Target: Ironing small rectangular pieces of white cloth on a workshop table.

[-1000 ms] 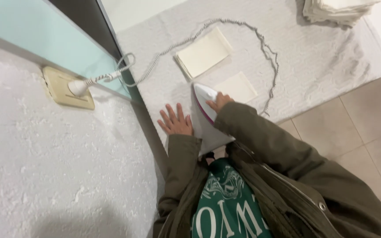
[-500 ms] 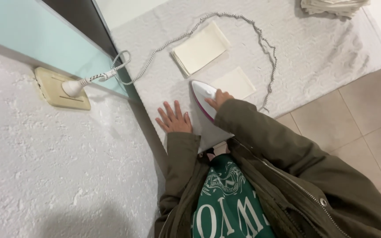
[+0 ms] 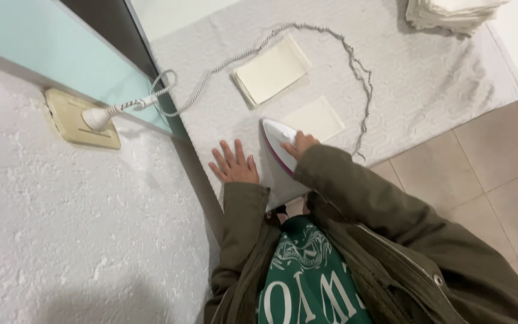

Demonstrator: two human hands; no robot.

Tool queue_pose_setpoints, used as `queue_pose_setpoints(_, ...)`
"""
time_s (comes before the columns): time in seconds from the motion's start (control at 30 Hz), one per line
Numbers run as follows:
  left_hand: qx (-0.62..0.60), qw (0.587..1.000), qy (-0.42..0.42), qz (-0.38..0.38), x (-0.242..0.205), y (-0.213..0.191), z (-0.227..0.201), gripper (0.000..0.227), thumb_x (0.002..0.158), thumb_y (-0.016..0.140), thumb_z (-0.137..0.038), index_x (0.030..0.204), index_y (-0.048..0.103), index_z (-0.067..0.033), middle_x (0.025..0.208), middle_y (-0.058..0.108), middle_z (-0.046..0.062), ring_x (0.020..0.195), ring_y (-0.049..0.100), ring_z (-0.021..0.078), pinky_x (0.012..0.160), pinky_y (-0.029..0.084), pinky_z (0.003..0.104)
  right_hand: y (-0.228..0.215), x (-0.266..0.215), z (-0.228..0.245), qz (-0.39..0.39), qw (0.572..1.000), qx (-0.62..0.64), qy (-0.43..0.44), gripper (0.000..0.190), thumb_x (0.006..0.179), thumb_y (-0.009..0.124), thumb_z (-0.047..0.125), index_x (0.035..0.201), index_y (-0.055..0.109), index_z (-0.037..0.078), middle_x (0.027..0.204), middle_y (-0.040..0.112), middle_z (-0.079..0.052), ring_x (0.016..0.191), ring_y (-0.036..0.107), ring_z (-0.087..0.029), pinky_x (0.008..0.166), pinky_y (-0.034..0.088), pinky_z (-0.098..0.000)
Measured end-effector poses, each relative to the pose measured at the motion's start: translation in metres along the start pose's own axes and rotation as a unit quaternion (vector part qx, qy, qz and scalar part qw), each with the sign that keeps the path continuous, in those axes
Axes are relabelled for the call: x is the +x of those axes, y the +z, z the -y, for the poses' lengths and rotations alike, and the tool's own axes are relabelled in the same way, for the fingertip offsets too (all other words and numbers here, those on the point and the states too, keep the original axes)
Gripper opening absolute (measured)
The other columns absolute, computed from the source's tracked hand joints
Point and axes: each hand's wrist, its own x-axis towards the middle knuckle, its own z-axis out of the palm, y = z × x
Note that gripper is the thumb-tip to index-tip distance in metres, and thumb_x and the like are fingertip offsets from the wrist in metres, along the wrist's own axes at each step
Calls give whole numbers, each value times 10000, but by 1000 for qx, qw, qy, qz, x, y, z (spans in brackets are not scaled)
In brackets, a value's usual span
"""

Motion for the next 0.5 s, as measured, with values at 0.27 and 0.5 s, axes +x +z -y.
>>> queue_pose_setpoints(0.27,2,999,-1,36,6,-4,-3,640,1044,532,-425,1620,358,-206,1706,165,178,1564,106,437,1231,68,670,8,2,-10,-17,999,23,22,626,948,635,569,1157,598,-19,984,717,-294,894,735,-443,753,604,-523)
queue_pose_setpoints(0.5,0,999,-4,35,1,-11,-5,630,1056,524,-424,1621,366,-193,1706,173,190,1563,111,448,1232,72,683,-27,-7,9,-15,998,44,47,612,968,611,557,1124,599,-35,1002,703,-299,910,729,-451,739,615,-528)
